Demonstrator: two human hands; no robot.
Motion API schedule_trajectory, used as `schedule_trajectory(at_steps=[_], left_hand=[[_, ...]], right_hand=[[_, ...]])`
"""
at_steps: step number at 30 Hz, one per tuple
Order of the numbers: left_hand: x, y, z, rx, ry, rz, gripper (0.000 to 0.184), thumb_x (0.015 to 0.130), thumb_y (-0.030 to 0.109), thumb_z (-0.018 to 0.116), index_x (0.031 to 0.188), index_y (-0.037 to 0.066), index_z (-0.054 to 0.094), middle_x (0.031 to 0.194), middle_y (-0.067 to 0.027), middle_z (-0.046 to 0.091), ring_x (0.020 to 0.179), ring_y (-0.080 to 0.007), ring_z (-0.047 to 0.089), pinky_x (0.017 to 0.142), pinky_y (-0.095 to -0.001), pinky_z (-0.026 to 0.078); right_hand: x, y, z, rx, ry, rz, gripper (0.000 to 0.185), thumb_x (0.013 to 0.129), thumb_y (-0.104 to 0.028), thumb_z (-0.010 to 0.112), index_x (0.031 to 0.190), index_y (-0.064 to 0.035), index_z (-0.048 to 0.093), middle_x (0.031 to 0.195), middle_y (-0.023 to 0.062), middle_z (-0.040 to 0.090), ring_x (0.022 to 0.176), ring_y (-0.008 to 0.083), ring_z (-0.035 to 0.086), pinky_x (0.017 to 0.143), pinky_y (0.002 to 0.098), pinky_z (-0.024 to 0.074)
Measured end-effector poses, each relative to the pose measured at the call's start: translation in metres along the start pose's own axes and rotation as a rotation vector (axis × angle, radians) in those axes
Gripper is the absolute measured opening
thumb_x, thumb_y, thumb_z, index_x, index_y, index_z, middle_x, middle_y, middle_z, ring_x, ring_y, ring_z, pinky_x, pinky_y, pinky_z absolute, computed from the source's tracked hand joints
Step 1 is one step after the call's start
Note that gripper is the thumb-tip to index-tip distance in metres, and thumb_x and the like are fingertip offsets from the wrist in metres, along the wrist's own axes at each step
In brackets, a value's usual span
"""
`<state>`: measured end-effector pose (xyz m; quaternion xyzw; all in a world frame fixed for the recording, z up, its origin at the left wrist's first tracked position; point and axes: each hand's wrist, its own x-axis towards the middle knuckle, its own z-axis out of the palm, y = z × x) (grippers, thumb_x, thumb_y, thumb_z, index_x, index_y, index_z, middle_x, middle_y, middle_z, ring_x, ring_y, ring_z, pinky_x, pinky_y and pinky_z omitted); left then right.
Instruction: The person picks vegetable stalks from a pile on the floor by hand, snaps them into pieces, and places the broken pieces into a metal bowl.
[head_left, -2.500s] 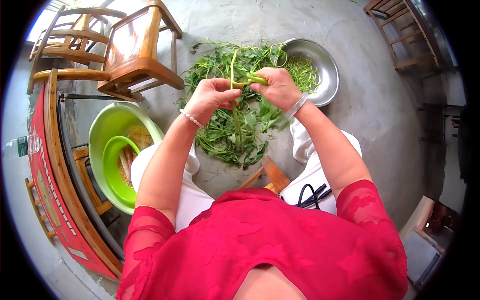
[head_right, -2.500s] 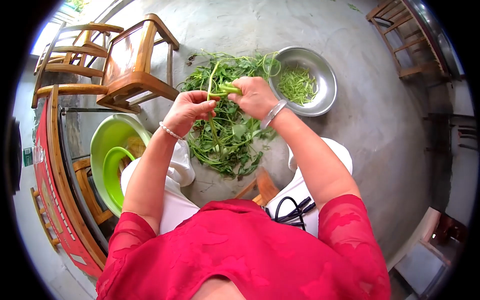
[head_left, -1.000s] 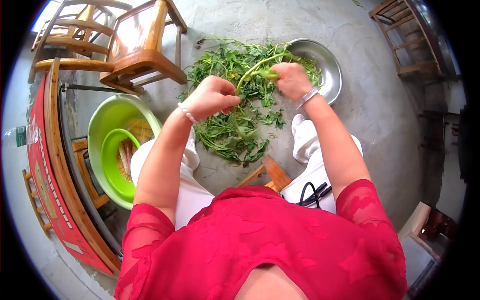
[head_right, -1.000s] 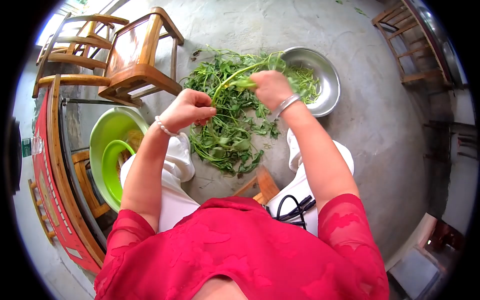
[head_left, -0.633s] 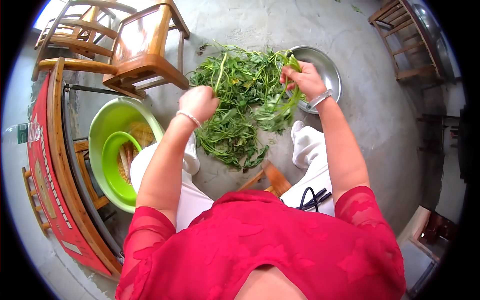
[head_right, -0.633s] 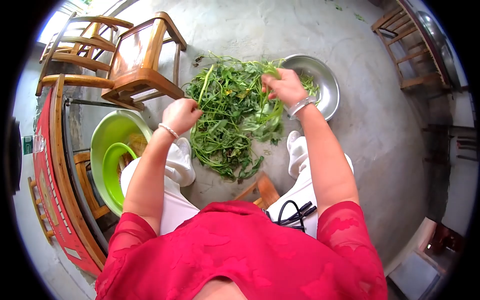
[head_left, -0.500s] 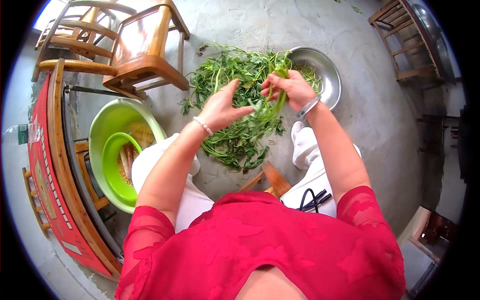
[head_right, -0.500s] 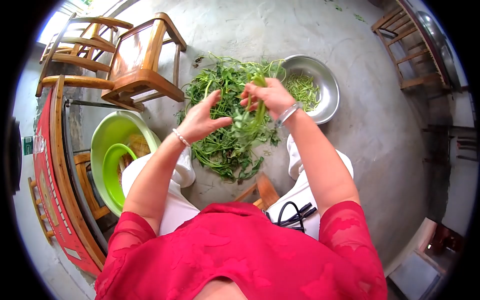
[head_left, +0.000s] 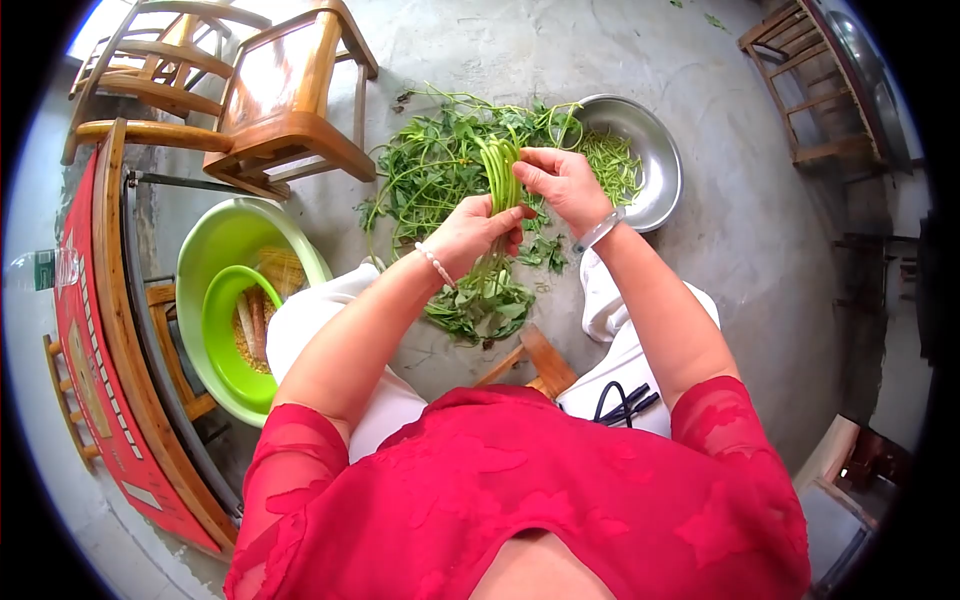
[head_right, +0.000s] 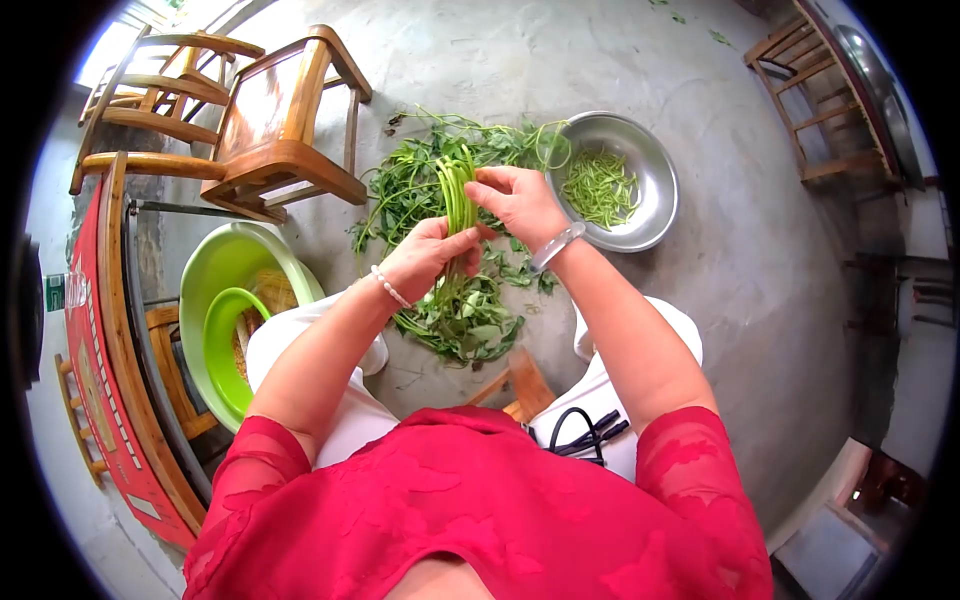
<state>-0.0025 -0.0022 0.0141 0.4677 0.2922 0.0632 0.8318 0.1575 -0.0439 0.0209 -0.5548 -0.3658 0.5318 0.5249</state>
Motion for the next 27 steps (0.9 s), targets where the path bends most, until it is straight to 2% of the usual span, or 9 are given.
schedule_trajectory(at_steps=[4, 8, 9, 13, 16, 19, 20, 23, 27], left_hand=[[-0.001, -0.005, -0.005, -0.057, -0.008, -0.019, 0.026, 0.090, 0.020, 0.047, 0.104, 0.000, 0.056, 0.074, -0.0024, 0.058, 0.065, -0.0092, 0.055, 0.063, -0.0238, 0.048], [-0.003, -0.003, -0.014, -0.169, 0.049, 0.038, 0.025, 0.090, 0.017, 0.047, 0.105, -0.001, 0.053, 0.086, -0.0102, 0.062, 0.070, -0.0149, 0.060, 0.064, -0.0256, 0.050], [-0.009, 0.008, -0.008, -0.136, 0.230, -0.003, 0.020, 0.090, 0.016, 0.047, 0.099, -0.001, 0.053, 0.086, -0.0109, 0.062, 0.072, -0.0161, 0.061, 0.065, -0.0265, 0.051], [-0.002, 0.000, -0.037, -0.160, 0.504, 0.166, 0.017, 0.091, 0.016, 0.045, 0.091, 0.001, 0.052, 0.082, -0.0108, 0.062, 0.072, -0.0179, 0.061, 0.065, -0.0272, 0.049], [-0.005, 0.004, -0.044, -0.180, 0.506, 0.254, 0.017, 0.089, 0.017, 0.050, 0.091, 0.001, 0.055, 0.071, -0.0037, 0.058, 0.065, -0.0132, 0.058, 0.058, -0.0242, 0.047], [-0.006, 0.010, -0.023, 0.234, 0.444, 0.148, 0.016, 0.084, 0.018, 0.057, 0.091, 0.003, 0.059, 0.072, -0.0004, 0.058, 0.061, -0.0082, 0.053, 0.055, -0.0214, 0.044], [-0.007, 0.005, -0.012, 0.163, 0.375, 0.154, 0.015, 0.080, 0.017, 0.063, 0.089, 0.005, 0.062, 0.072, 0.0025, 0.058, 0.058, -0.0043, 0.049, 0.051, -0.0194, 0.040], [-0.009, -0.003, -0.007, 0.191, 0.225, 0.138, 0.013, 0.079, 0.015, 0.064, 0.086, 0.005, 0.062, 0.070, 0.0035, 0.057, 0.053, -0.0033, 0.046, 0.047, -0.0188, 0.038], [-0.012, 0.004, -0.008, -0.053, 0.285, 0.111, 0.012, 0.079, 0.015, 0.064, 0.085, 0.005, 0.060, 0.065, 0.0030, 0.054, 0.049, -0.0047, 0.044, 0.045, -0.0186, 0.035]], right_hand=[[-0.003, 0.003, -0.002, 0.015, -0.048, 0.161, 0.023, 0.080, -0.014, 0.062, 0.095, 0.0034, 0.061, 0.078, 0.0072, 0.063, 0.063, 0.0109, 0.058, 0.056, 0.0243, 0.0475], [-0.003, 0.002, 0.000, -0.004, 0.044, 0.122, 0.019, 0.079, -0.013, 0.064, 0.090, 0.0026, 0.061, 0.072, 0.0057, 0.062, 0.062, 0.0106, 0.059, 0.052, 0.0220, 0.0462], [-0.003, 0.002, 0.000, 0.025, 0.071, 0.107, 0.018, 0.079, -0.013, 0.063, 0.088, 0.0022, 0.061, 0.072, 0.0055, 0.062, 0.061, 0.0107, 0.060, 0.052, 0.0217, 0.0461], [-0.004, -0.005, 0.002, 0.111, 0.147, 0.050, 0.013, 0.079, -0.012, 0.063, 0.080, 0.0004, 0.058, 0.069, 0.0042, 0.061, 0.055, 0.0104, 0.059, 0.046, 0.0207, 0.0444], [-0.004, -0.010, -0.003, 0.094, 0.150, 0.058, 0.013, 0.079, -0.011, 0.064, 0.079, 0.0006, 0.058, 0.065, 0.0036, 0.059, 0.049, 0.0090, 0.056, 0.039, 0.0202, 0.0420], [-0.007, -0.008, 0.002, 0.067, 0.102, 0.063, 0.013, 0.078, -0.011, 0.064, 0.078, 0.0005, 0.058, 0.064, 0.0034, 0.059, 0.048, 0.0087, 0.055, 0.039, 0.0204, 0.0423], [-0.008, -0.008, 0.006, 0.041, 0.101, 0.061, 0.012, 0.077, -0.010, 0.065, 0.077, 0.0008, 0.059, 0.062, 0.0033, 0.058, 0.048, 0.0085, 0.055, 0.039, 0.0208, 0.0427], [-0.009, 0.004, 0.010, 0.062, -0.005, 0.035, 0.013, 0.078, -0.011, 0.065, 0.077, 0.0015, 0.059, 0.063, 0.0046, 0.059, 0.048, 0.0091, 0.055, 0.040, 0.0213, 0.0442], [-0.011, -0.009, 0.007, 0.131, 0.054, 0.057, 0.014, 0.078, -0.011, 0.065, 0.078, 0.0016, 0.059, 0.063, 0.0061, 0.060, 0.048, 0.0112, 0.057, 0.040, 0.0224, 0.0452]])
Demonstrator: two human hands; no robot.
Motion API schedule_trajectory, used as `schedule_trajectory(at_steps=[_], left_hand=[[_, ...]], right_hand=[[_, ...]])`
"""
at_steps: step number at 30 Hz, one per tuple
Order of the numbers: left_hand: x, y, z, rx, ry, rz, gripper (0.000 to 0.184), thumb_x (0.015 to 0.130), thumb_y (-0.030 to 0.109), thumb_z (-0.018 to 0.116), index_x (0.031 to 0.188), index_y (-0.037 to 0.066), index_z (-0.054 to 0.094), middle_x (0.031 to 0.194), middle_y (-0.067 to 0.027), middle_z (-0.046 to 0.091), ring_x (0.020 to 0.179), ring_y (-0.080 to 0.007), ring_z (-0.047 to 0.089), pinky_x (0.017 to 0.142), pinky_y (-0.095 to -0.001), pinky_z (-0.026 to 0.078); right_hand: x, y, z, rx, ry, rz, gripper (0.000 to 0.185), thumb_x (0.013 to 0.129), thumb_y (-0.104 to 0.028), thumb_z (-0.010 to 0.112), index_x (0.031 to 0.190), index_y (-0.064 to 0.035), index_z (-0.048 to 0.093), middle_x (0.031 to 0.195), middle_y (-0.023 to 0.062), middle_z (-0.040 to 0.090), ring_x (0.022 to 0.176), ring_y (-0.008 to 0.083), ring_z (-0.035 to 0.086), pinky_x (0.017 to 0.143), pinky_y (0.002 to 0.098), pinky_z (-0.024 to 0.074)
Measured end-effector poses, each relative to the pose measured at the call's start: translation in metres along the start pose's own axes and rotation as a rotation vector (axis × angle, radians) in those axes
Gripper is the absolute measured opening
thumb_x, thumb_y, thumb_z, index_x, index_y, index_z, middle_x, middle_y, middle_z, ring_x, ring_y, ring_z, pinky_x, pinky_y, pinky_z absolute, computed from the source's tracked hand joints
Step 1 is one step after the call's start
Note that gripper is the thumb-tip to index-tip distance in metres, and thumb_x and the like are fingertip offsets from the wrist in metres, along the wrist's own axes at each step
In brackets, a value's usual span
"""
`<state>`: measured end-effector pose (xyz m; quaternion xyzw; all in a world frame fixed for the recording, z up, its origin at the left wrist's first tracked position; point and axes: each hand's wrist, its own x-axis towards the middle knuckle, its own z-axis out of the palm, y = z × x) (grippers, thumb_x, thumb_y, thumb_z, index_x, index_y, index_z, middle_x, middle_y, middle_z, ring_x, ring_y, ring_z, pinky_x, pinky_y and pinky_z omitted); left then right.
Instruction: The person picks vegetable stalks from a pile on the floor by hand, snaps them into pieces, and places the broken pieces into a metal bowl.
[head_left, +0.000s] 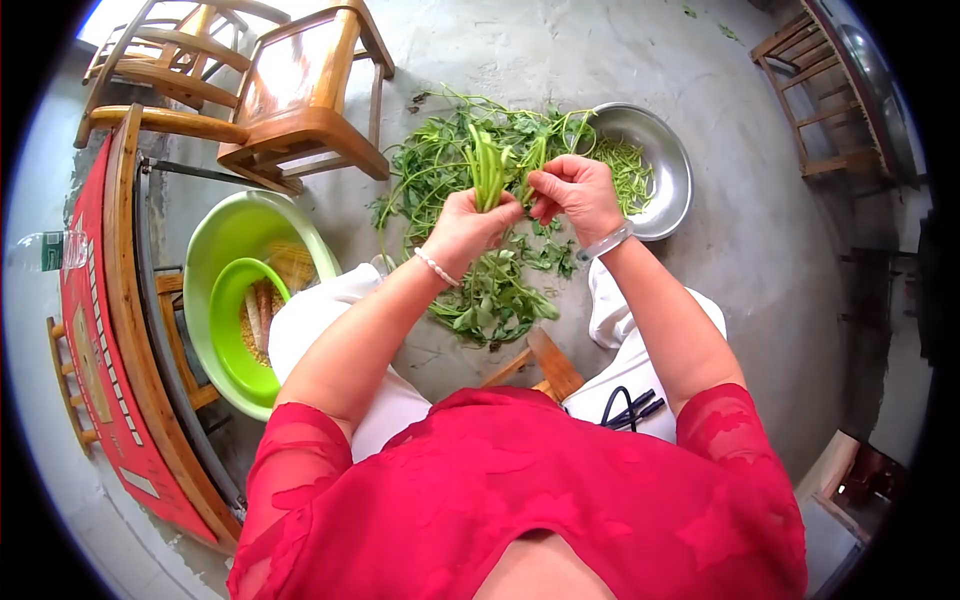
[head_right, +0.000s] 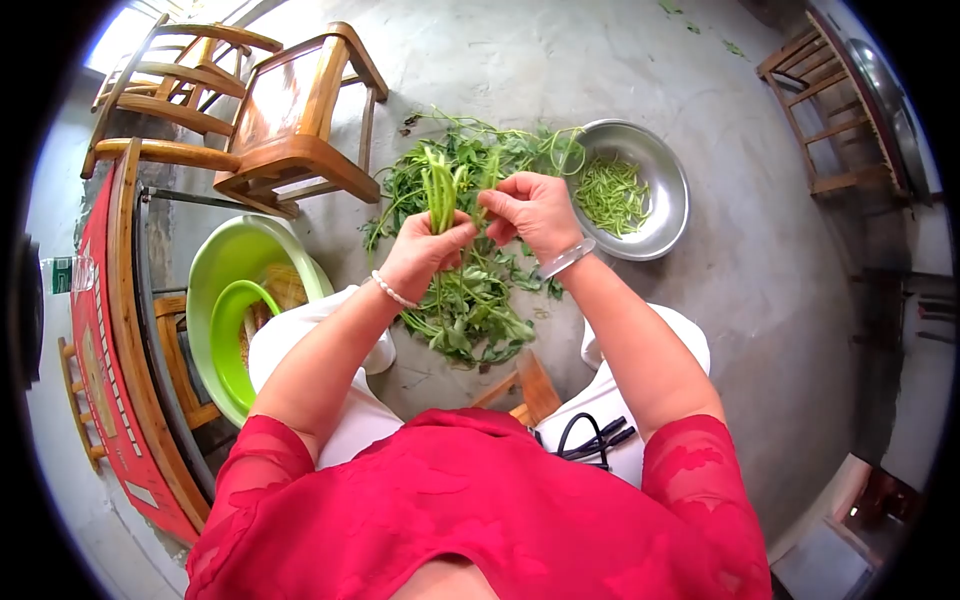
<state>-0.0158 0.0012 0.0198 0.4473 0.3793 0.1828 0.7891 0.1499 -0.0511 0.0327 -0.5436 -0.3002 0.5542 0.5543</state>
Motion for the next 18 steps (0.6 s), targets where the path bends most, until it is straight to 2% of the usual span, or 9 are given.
schedule_trajectory(at_steps=[2, 4, 6, 7, 9, 12, 13, 14, 18], left_hand=[[0.006, -0.003, -0.004, -0.053, 0.090, 0.078, 0.013, 0.081, 0.015, 0.061, 0.086, 0.004, 0.058, 0.066, 0.0013, 0.055, 0.051, -0.0061, 0.045, 0.046, -0.0194, 0.035], [0.011, -0.002, -0.013, -0.052, 0.128, 0.136, 0.013, 0.085, 0.017, 0.056, 0.087, 0.004, 0.057, 0.070, -0.0010, 0.057, 0.056, -0.0080, 0.050, 0.051, -0.0214, 0.040], [0.016, 0.005, -0.019, -0.191, 0.263, 0.094, 0.016, 0.089, 0.019, 0.048, 0.088, 0.003, 0.052, 0.081, -0.0075, 0.059, 0.070, -0.0165, 0.059, 0.064, -0.0287, 0.049], [0.019, 0.006, -0.027, -0.268, 0.242, 0.123, 0.015, 0.090, 0.018, 0.048, 0.088, 0.003, 0.051, 0.080, -0.0083, 0.059, 0.072, -0.0183, 0.060, 0.064, -0.0306, 0.050], [0.021, 0.012, -0.040, -0.418, 0.273, 0.175, 0.012, 0.090, 0.015, 0.046, 0.089, 0.003, 0.047, 0.073, -0.0071, 0.056, 0.068, -0.0208, 0.058, 0.065, -0.0364, 0.051], [0.018, 0.025, -0.047, -0.347, 0.483, 0.284, 0.012, 0.086, 0.016, 0.054, 0.085, 0.006, 0.048, 0.060, 0.0020, 0.042, 0.046, -0.0090, 0.039, 0.050, -0.0274, 0.044], [0.016, 0.032, -0.043, -0.235, 0.598, 0.308, 0.014, 0.083, 0.017, 0.059, 0.081, 0.008, 0.049, 0.055, 0.0048, 0.039, 0.042, -0.0053, 0.031, 0.043, -0.0231, 0.035], [0.016, 0.035, -0.045, -0.172, 0.638, 0.342, 0.016, 0.081, 0.018, 0.062, 0.076, 0.009, 0.050, 0.052, 0.0061, 0.036, 0.039, -0.0047, 0.029, 0.039, -0.0219, 0.030], [0.015, 0.033, -0.049, -0.174, 0.602, 0.286, 0.016, 0.082, 0.018, 0.061, 0.075, 0.006, 0.054, 0.049, 0.0068, 0.034, 0.038, -0.0034, 0.027, 0.036, -0.0204, 0.024]], right_hand=[[-0.001, -0.003, 0.000, 0.044, 0.024, 0.008, 0.014, 0.077, -0.011, 0.066, 0.078, 0.0016, 0.059, 0.063, 0.0066, 0.060, 0.048, 0.0123, 0.058, 0.040, 0.0232, 0.0458], [0.001, -0.002, -0.005, 0.049, 0.063, -0.023, 0.014, 0.082, -0.011, 0.058, 0.086, 0.0016, 0.055, 0.070, 0.0104, 0.061, 0.050, 0.0157, 0.059, 0.041, 0.0250, 0.0472], [0.006, -0.005, -0.011, 0.107, 0.148, -0.066, 0.014, 0.085, -0.012, 0.054, 0.090, 0.0014, 0.052, 0.074, 0.0123, 0.061, 0.051, 0.0173, 0.059, 0.041, 0.0257, 0.0476], [0.010, -0.010, -0.018, 0.122, 0.199, -0.054, 0.016, 0.085, -0.012, 0.049, 0.096, 0.0008, 0.049, 0.078, 0.0140, 0.061, 0.052, 0.0192, 0.059, 0.041, 0.0262, 0.0478], [0.014, -0.020, -0.032, 0.120, 0.339, -0.161, 0.013, 0.083, -0.011, 0.051, 0.090, 0.0005, 0.051, 0.075, 0.0130, 0.061, 0.051, 0.0188, 0.059, 0.039, 0.0269, 0.0474], [0.026, -0.023, -0.070, 0.189, 0.522, -0.329, 0.011, 0.083, -0.010, 0.051, 0.086, 0.0003, 0.053, 0.073, 0.0126, 0.061, 0.049, 0.0174, 0.058, 0.038, 0.0269, 0.0479], [0.025, -0.029, -0.072, 0.219, 0.577, -0.372, 0.010, 0.083, -0.010, 0.052, 0.085, 0.0003, 0.053, 0.073, 0.0125, 0.061, 0.049, 0.0168, 0.058, 0.038, 0.0268, 0.0482], [0.015, -0.040, -0.075, 0.247, 0.610, -0.357, 0.011, 0.085, -0.011, 0.052, 0.085, 0.0007, 0.053, 0.071, 0.0119, 0.060, 0.047, 0.0147, 0.056, 0.039, 0.0261, 0.0492], [0.011, -0.047, -0.095, 0.202, 0.629, -0.315, 0.012, 0.086, -0.012, 0.053, 0.087, 0.0002, 0.055, 0.074, 0.0117, 0.062, 0.049, 0.0134, 0.058, 0.041, 0.0254, 0.0492]])
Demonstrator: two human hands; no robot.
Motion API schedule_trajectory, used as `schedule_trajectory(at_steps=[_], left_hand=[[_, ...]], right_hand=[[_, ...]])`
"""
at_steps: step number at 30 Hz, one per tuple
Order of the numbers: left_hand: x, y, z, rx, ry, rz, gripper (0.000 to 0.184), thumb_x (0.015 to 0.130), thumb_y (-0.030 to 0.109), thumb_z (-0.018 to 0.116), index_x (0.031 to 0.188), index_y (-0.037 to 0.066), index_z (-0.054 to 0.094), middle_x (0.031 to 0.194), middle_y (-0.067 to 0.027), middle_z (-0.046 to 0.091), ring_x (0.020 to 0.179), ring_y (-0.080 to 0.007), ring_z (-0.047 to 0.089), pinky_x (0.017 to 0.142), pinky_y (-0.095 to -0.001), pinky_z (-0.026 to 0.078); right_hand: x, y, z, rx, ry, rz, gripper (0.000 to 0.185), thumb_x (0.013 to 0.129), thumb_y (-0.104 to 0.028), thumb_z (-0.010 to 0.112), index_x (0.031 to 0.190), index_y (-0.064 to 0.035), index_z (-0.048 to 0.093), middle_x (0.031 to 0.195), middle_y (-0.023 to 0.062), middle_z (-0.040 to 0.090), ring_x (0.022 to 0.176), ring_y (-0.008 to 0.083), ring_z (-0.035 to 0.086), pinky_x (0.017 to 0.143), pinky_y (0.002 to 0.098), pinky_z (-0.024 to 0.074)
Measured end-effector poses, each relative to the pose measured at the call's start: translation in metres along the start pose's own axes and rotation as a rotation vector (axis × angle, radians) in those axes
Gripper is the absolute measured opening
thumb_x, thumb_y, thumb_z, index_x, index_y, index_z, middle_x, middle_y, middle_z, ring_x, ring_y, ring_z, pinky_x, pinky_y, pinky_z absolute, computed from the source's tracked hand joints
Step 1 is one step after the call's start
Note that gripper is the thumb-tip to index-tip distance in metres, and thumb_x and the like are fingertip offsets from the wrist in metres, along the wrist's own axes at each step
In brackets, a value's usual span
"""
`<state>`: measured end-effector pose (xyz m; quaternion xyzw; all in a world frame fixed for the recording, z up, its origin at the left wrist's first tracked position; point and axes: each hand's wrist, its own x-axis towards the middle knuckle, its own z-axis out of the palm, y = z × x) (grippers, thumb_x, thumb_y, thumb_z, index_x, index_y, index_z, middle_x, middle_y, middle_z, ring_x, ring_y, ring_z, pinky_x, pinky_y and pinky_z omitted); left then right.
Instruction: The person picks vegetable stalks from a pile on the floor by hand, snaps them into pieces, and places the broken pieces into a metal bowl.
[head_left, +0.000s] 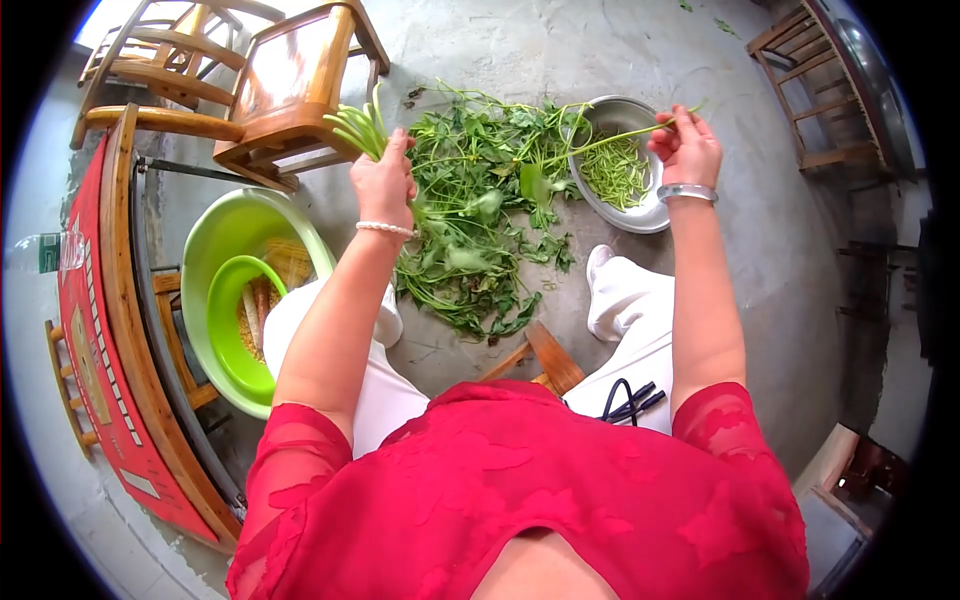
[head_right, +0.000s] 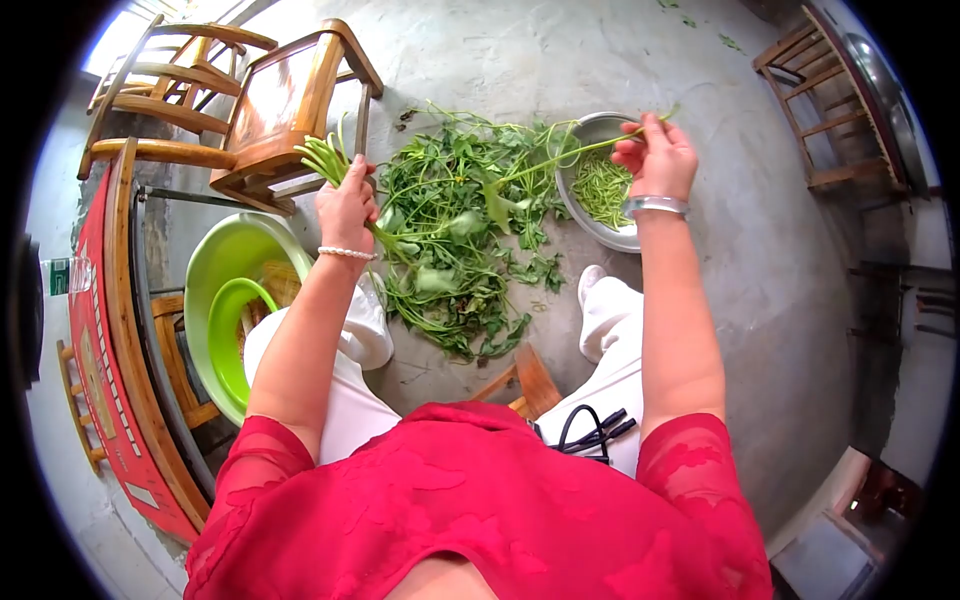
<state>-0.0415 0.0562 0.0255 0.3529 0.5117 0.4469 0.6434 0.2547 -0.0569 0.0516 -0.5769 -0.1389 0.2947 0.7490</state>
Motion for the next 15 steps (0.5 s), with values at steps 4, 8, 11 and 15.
schedule_trajectory(at_steps=[4, 8, 11, 15], left_hand=[[-0.004, -0.017, 0.006, 0.246, -0.195, 0.156, 0.023, 0.085, 0.022, 0.058, 0.074, 0.002, 0.057, 0.051, 0.0029, 0.046, 0.040, -0.0037, 0.040, 0.037, -0.0195, 0.031], [-0.002, -0.032, 0.008, 0.232, -0.272, 0.144, 0.020, 0.083, 0.023, 0.061, 0.076, 0.004, 0.059, 0.051, 0.0040, 0.046, 0.038, -0.0032, 0.038, 0.034, -0.0185, 0.029], [-0.010, -0.014, 0.014, 0.256, -0.286, 0.138, 0.021, 0.084, 0.025, 0.059, 0.077, 0.005, 0.059, 0.049, 0.0066, 0.042, 0.036, -0.0026, 0.033, 0.033, -0.0191, 0.024], [-0.015, -0.014, 0.012, 0.306, -0.429, 0.171, 0.023, 0.087, 0.023, 0.056, 0.076, 0.003, 0.061, 0.051, 0.0075, 0.042, 0.042, -0.0016, 0.035, 0.038, -0.0188, 0.026]], right_hand=[[-0.022, 0.015, 0.024, -0.266, -0.240, 0.084, 0.011, 0.083, -0.012, 0.057, 0.086, -0.0013, 0.059, 0.072, 0.0071, 0.063, 0.052, 0.0115, 0.059, 0.041, 0.0217, 0.0455], [-0.030, 0.026, 0.029, -0.464, -0.357, 0.031, 0.011, 0.083, -0.010, 0.056, 0.086, 0.0003, 0.059, 0.071, 0.0060, 0.063, 0.051, 0.0090, 0.058, 0.041, 0.0201, 0.0438], [-0.034, 0.029, 0.030, -0.499, -0.439, 0.065, 0.012, 0.083, -0.011, 0.056, 0.086, 0.0009, 0.058, 0.070, 0.0059, 0.062, 0.050, 0.0079, 0.057, 0.040, 0.0195, 0.0427], [-0.035, 0.023, 0.031, -0.426, -0.467, 0.193, 0.013, 0.084, -0.012, 0.055, 0.087, 0.0005, 0.058, 0.069, 0.0058, 0.062, 0.049, 0.0080, 0.056, 0.039, 0.0201, 0.0426]])
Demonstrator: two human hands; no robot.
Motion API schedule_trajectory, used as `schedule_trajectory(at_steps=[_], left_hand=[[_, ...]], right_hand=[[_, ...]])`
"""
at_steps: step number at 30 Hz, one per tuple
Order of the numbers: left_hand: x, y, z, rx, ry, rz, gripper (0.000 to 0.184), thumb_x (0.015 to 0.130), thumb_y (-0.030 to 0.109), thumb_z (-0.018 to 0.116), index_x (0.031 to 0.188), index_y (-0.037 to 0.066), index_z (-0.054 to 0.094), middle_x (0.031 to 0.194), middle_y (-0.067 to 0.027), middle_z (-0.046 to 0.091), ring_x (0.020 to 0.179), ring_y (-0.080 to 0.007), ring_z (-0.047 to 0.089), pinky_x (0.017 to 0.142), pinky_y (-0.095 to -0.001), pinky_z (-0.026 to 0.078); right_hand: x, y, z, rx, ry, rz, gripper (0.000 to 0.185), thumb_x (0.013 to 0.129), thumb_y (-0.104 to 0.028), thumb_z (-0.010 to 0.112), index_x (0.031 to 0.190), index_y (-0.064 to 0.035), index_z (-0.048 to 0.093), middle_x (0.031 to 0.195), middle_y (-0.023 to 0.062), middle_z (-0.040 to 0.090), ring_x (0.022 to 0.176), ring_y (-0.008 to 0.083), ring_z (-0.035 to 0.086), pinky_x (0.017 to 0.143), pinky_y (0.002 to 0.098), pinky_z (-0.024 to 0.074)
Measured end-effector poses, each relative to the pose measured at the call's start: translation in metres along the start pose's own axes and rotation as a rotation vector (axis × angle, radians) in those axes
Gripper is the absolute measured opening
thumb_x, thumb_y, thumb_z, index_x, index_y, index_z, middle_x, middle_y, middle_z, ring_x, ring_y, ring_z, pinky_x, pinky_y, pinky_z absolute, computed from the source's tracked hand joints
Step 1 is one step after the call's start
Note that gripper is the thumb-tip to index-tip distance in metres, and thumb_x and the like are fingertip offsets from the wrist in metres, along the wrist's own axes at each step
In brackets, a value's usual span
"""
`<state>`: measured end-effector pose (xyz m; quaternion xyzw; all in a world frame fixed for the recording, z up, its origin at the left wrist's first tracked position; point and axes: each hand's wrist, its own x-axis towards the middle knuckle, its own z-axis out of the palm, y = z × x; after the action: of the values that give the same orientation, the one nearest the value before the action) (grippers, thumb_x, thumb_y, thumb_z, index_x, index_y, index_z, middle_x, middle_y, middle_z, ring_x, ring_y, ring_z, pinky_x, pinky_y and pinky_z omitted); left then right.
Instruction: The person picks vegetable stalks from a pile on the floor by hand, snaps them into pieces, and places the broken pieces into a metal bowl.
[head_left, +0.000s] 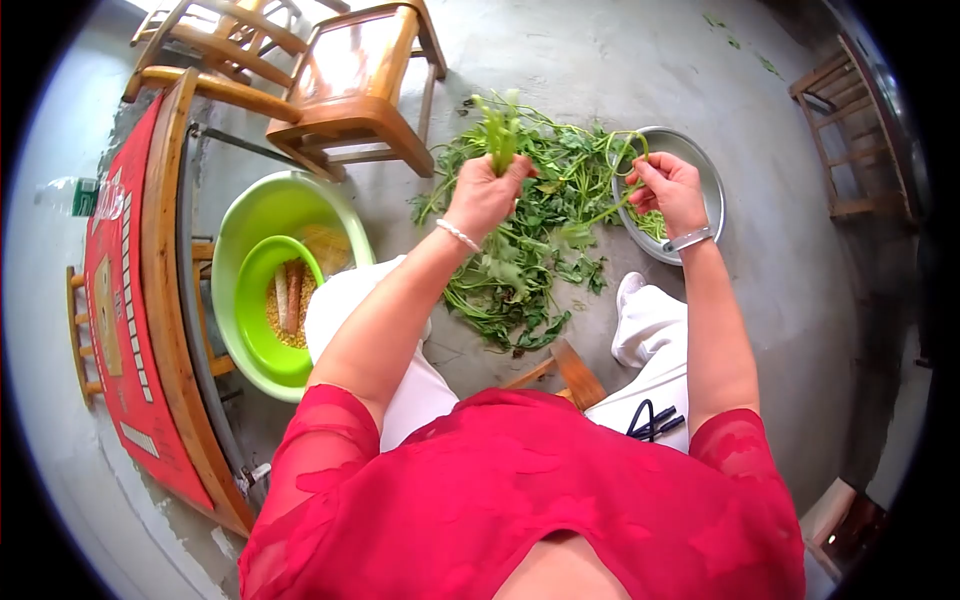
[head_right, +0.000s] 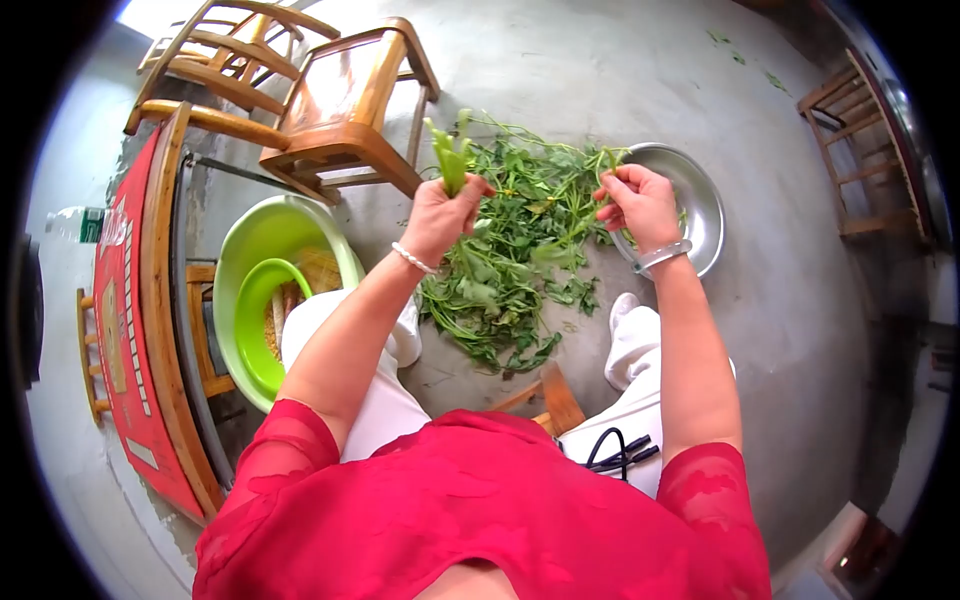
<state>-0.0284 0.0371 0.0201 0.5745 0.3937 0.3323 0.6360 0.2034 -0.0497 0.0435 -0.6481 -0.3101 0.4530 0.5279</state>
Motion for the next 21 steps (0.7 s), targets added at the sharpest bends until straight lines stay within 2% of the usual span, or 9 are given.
schedule_trajectory(at_steps=[2, 8, 11, 13, 14, 15, 17, 19, 21], left_hand=[[-0.005, 0.006, 0.000, 0.184, 0.016, 0.289, 0.023, 0.086, 0.021, 0.058, 0.074, 0.002, 0.063, 0.057, 0.0067, 0.048, 0.050, -0.0018, 0.040, 0.044, -0.0191, 0.031], [-0.025, 0.060, -0.018, 0.336, 0.060, 0.323, 0.022, 0.085, 0.020, 0.059, 0.079, -0.001, 0.063, 0.067, 0.0013, 0.059, 0.061, -0.0044, 0.049, 0.054, -0.0201, 0.040], [-0.024, 0.042, -0.009, 0.435, -0.006, 0.477, 0.007, 0.080, 0.007, 0.061, 0.081, 0.001, 0.064, 0.069, -0.0040, 0.062, 0.062, -0.0080, 0.054, 0.057, -0.0239, 0.043], [-0.034, 0.051, 0.002, 0.642, -0.100, 0.417, 0.004, 0.077, 0.006, 0.063, 0.079, 0.003, 0.064, 0.065, -0.0090, 0.060, 0.058, -0.0097, 0.054, 0.053, -0.0254, 0.043], [-0.033, 0.045, 0.007, 0.670, -0.102, 0.499, 0.006, 0.075, 0.010, 0.065, 0.078, 0.005, 0.064, 0.062, -0.0112, 0.057, 0.053, -0.0114, 0.053, 0.050, -0.0261, 0.042], [-0.034, 0.041, 0.012, 0.793, -0.079, 0.509, 0.009, 0.073, 0.015, 0.067, 0.073, 0.007, 0.063, 0.059, -0.0107, 0.056, 0.051, -0.0166, 0.055, 0.048, -0.0285, 0.041], [-0.035, 0.026, 0.013, 0.993, -0.074, 0.749, 0.014, 0.068, 0.018, 0.069, 0.067, 0.008, 0.059, 0.057, -0.0096, 0.054, 0.052, -0.0245, 0.055, 0.046, -0.0323, 0.042], [-0.035, 0.005, 0.015, 0.968, -0.131, 0.842, 0.018, 0.064, 0.019, 0.069, 0.067, 0.009, 0.054, 0.058, -0.0074, 0.053, 0.053, -0.0278, 0.054, 0.048, -0.0346, 0.044], [-0.035, -0.010, 0.021, 1.052, -0.288, 0.684, 0.021, 0.065, 0.021, 0.069, 0.077, 0.009, 0.057, 0.067, -0.0070, 0.057, 0.063, -0.0262, 0.057, 0.057, -0.0344, 0.046]], right_hand=[[0.003, 0.010, 0.001, -0.098, -0.035, 0.000, 0.013, 0.083, -0.012, 0.055, 0.087, 0.0004, 0.058, 0.069, 0.0055, 0.061, 0.049, 0.0081, 0.056, 0.039, 0.0200, 0.0425], [-0.001, 0.016, 0.008, -0.161, -0.079, 0.003, 0.012, 0.082, -0.011, 0.057, 0.086, 0.0005, 0.058, 0.068, 0.0052, 0.061, 0.050, 0.0079, 0.056, 0.039, 0.0202, 0.0409], [0.003, 0.020, 0.007, -0.196, 0.012, -0.095, 0.011, 0.080, -0.011, 0.057, 0.078, -0.0001, 0.060, 0.067, 0.0050, 0.060, 0.048, 0.0090, 0.055, 0.041, 0.0218, 0.0426], [0.019, 0.041, -0.004, -0.345, 0.030, -0.322, 0.011, 0.074, -0.012, 0.059, 0.072, -0.0012, 0.061, 0.063, 0.0058, 0.059, 0.048, 0.0123, 0.055, 0.042, 0.0253, 0.0431], [0.020, 0.044, -0.003, -0.389, 0.049, -0.421, 0.011, 0.073, -0.012, 0.059, 0.071, -0.0015, 0.061, 0.062, 0.0060, 0.059, 0.047, 0.0131, 0.055, 0.042, 0.0260, 0.0430], [0.018, 0.041, -0.003, -0.394, 0.057, -0.421, 0.011, 0.074, -0.012, 0.059, 0.072, -0.0009, 0.061, 0.062, 0.0059, 0.059, 0.048, 0.0125, 0.056, 0.042, 0.0254, 0.0428], [0.014, 0.035, -0.004, -0.403, 0.074, -0.423, 0.012, 0.075, -0.011, 0.060, 0.075, 0.0003, 0.062, 0.062, 0.0057, 0.060, 0.048, 0.0115, 0.057, 0.042, 0.0242, 0.0426], [0.002, 0.017, -0.001, -0.244, 0.080, -0.236, 0.012, 0.076, -0.011, 0.060, 0.078, 0.0014, 0.062, 0.064, 0.0057, 0.062, 0.049, 0.0101, 0.057, 0.042, 0.0230, 0.0424], [0.001, 0.012, -0.005, -0.248, 0.107, -0.202, 0.014, 0.077, -0.011, 0.061, 0.084, 0.0012, 0.063, 0.066, 0.0058, 0.063, 0.051, 0.0096, 0.059, 0.042, 0.0219, 0.0430]])
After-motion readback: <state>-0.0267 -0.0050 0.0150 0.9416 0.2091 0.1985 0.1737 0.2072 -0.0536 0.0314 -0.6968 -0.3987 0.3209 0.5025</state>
